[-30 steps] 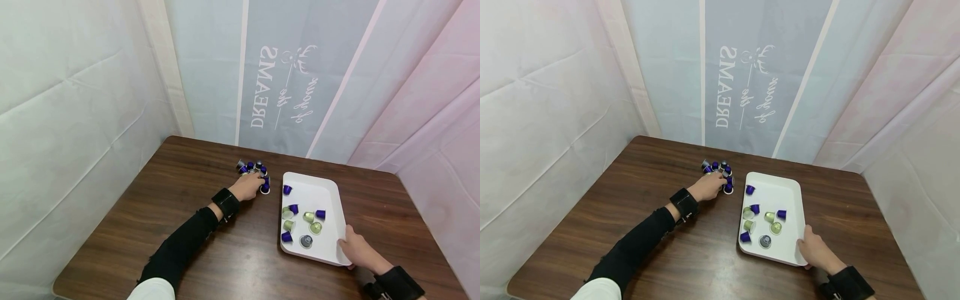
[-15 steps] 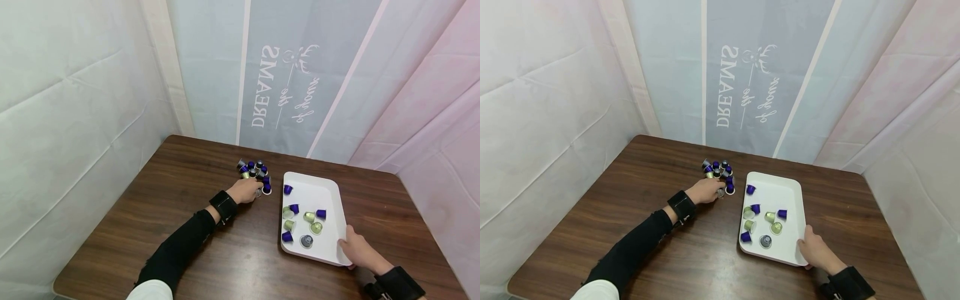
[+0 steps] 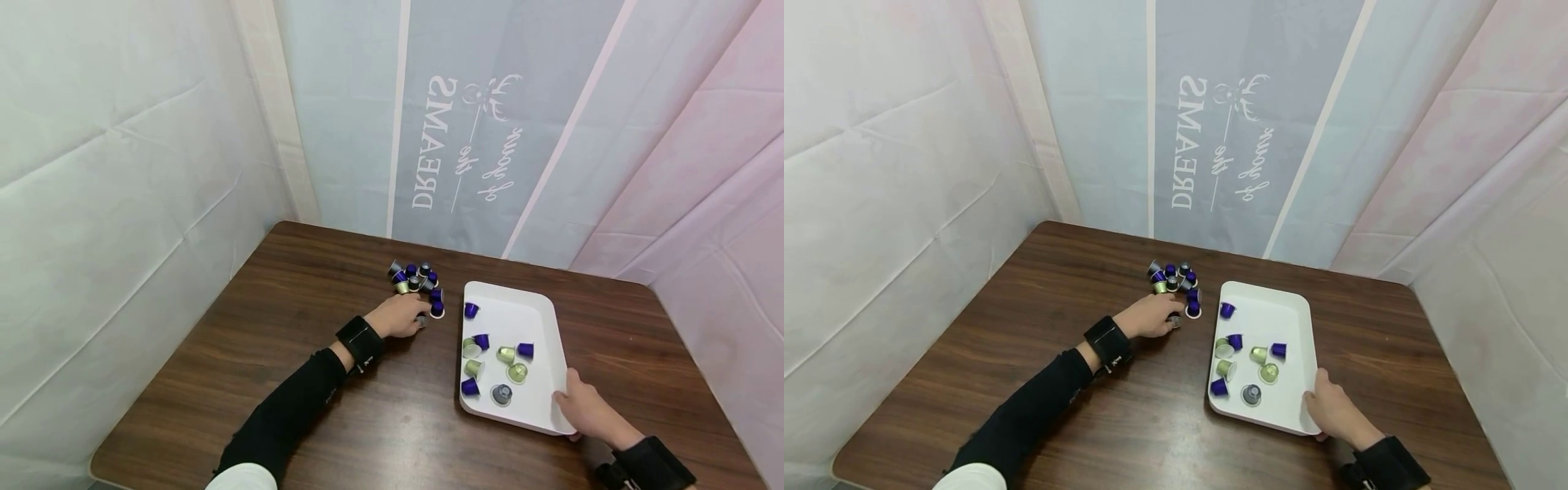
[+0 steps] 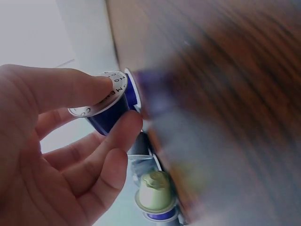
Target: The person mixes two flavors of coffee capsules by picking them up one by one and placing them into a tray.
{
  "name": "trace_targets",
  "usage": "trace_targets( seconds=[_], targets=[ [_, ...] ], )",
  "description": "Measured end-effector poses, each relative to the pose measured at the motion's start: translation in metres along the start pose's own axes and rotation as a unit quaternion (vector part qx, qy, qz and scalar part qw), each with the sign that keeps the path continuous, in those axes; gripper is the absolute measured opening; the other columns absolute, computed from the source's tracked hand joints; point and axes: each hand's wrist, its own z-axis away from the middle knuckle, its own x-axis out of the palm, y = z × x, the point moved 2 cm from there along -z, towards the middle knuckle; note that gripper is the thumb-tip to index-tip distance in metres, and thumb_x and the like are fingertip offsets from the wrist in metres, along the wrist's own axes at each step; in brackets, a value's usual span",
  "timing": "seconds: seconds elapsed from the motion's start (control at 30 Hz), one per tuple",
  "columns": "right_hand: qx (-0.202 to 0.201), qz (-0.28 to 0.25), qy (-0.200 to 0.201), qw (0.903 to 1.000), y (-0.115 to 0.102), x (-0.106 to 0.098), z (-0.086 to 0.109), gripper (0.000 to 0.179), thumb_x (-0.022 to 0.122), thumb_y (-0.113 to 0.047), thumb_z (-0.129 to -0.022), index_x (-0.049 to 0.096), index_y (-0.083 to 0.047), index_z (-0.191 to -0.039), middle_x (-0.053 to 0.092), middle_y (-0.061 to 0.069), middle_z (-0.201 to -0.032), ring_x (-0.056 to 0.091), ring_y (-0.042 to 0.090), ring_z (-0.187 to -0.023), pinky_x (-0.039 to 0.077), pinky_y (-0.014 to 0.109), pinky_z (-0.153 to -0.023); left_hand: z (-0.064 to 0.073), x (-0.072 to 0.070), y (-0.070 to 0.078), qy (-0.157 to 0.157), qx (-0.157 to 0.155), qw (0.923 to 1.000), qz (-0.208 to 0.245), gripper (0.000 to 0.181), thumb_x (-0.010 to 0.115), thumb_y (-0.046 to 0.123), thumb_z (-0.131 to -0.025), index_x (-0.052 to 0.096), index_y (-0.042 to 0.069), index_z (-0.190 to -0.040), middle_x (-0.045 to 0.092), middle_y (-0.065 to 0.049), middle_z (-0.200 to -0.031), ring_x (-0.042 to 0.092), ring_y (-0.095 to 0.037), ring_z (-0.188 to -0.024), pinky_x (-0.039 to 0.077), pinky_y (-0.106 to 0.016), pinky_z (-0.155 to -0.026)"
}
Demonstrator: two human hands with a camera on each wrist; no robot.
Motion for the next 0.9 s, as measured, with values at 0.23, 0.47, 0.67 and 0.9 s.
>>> trace_targets(
  seconds=[0.23, 0.47, 0.67, 0.9],
  targets=[
    [-0.003, -0.002, 0.002, 1.0000, 0.001, 0.000, 0.000, 0.042, 0.038, -0.003, -0.096, 0.014, 0.019, -0.122, 0.046, 0.018, -0.071, 0.056, 0.020, -0.046, 0.048, 0.035, -0.042, 0.001, -0.009, 0.010, 0.014, 0.014, 0.9997, 0.011, 0.020, 0.059, 0.015, -0.091, 0.063, 0.016, -0.111, 0.057, -0.001, -0.100, 0.051, -0.010, -0.082, 0.044, -0.024, -0.069],
    [-0.003, -0.005, 0.002, 1.0000, 0.000, 0.001, 0.000, 0.041, 0.038, -0.002, -0.096, 0.014, 0.019, -0.122, 0.047, 0.019, -0.073, 0.056, 0.020, -0.046, 0.048, 0.035, -0.042, -0.001, -0.024, 0.038, 0.023, 0.020, 0.9980, 0.056, 0.026, 0.057, 0.014, -0.093, 0.062, 0.014, -0.119, 0.056, -0.002, -0.106, 0.051, -0.009, -0.075, 0.043, -0.020, -0.064],
    [0.000, 0.001, 0.000, 1.0000, 0.002, 0.000, -0.002, 0.043, 0.038, -0.003, -0.096, 0.013, 0.019, -0.123, 0.046, 0.019, -0.073, 0.056, 0.020, -0.047, 0.048, 0.035, -0.042, -0.009, -0.022, 0.066, 0.013, 0.068, 0.9970, 0.033, 0.027, 0.055, 0.018, -0.095, 0.062, 0.016, -0.121, 0.057, 0.000, -0.109, 0.050, -0.006, -0.079, 0.042, -0.017, -0.066],
    [0.002, -0.001, 0.002, 1.0000, 0.001, 0.000, -0.001, 0.043, 0.039, -0.003, -0.096, 0.013, 0.020, -0.123, 0.046, 0.019, -0.073, 0.056, 0.020, -0.047, 0.048, 0.035, -0.042, -0.015, -0.024, 0.092, -0.011, 0.110, 0.9938, 0.007, 0.027, 0.054, 0.019, -0.096, 0.061, 0.018, -0.122, 0.055, 0.002, -0.105, 0.047, -0.005, -0.078, 0.039, -0.016, -0.064]
  ],
)
